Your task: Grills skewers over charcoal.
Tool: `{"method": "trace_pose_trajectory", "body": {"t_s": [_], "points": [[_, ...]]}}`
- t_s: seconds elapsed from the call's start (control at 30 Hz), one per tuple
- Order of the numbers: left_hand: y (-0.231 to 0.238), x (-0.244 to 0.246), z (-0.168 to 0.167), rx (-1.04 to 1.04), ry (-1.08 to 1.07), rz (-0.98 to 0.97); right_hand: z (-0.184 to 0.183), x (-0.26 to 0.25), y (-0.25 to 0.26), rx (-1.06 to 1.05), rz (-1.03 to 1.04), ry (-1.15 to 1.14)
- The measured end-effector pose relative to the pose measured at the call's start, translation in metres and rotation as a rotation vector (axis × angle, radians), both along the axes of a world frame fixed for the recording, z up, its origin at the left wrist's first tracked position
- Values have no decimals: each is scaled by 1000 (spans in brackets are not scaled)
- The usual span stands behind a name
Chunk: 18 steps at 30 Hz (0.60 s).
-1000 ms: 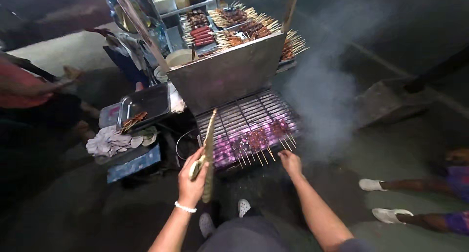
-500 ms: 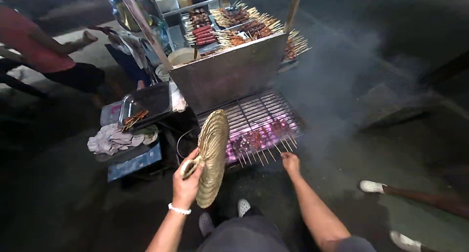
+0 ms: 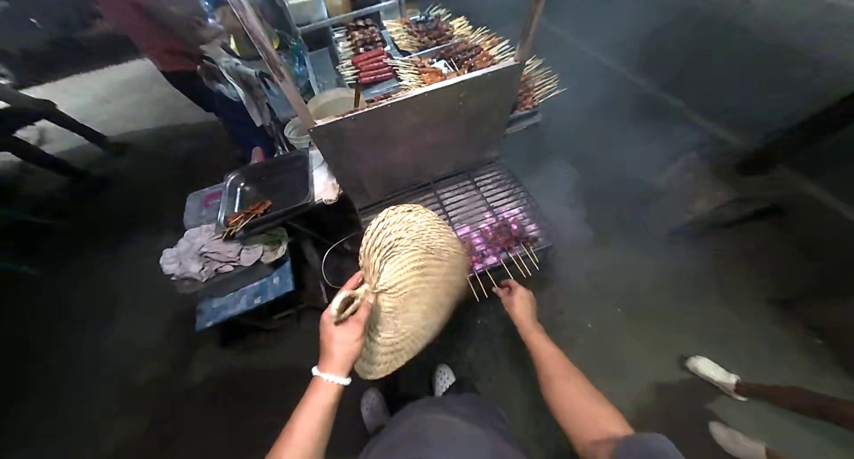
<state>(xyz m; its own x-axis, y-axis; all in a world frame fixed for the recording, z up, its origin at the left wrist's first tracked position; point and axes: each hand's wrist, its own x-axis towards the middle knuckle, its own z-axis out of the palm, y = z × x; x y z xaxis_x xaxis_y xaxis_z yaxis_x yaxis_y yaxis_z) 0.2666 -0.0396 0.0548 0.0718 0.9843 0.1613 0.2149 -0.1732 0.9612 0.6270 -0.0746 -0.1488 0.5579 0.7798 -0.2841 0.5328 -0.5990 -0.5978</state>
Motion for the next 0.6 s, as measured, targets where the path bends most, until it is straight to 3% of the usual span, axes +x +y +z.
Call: {"method": "trace_pose_trajectory", "body": {"t_s": [0.1, 0.23, 0.33, 0.47, 0.6], "points": [[-2, 0, -4, 105, 126, -54, -2, -2, 3, -51, -14, -42], [-6, 1, 5, 96, 74, -19, -2, 4, 4, -52, -47, -60], [-4, -3, 3, 265, 280, 14, -2, 6, 6, -71, -23, -27], [-7, 3, 11, 92, 20, -10, 1, 3, 8, -101, -13, -32], [-7, -2, 16, 146, 68, 25, 0, 7, 10, -76, -49, -37]]}}
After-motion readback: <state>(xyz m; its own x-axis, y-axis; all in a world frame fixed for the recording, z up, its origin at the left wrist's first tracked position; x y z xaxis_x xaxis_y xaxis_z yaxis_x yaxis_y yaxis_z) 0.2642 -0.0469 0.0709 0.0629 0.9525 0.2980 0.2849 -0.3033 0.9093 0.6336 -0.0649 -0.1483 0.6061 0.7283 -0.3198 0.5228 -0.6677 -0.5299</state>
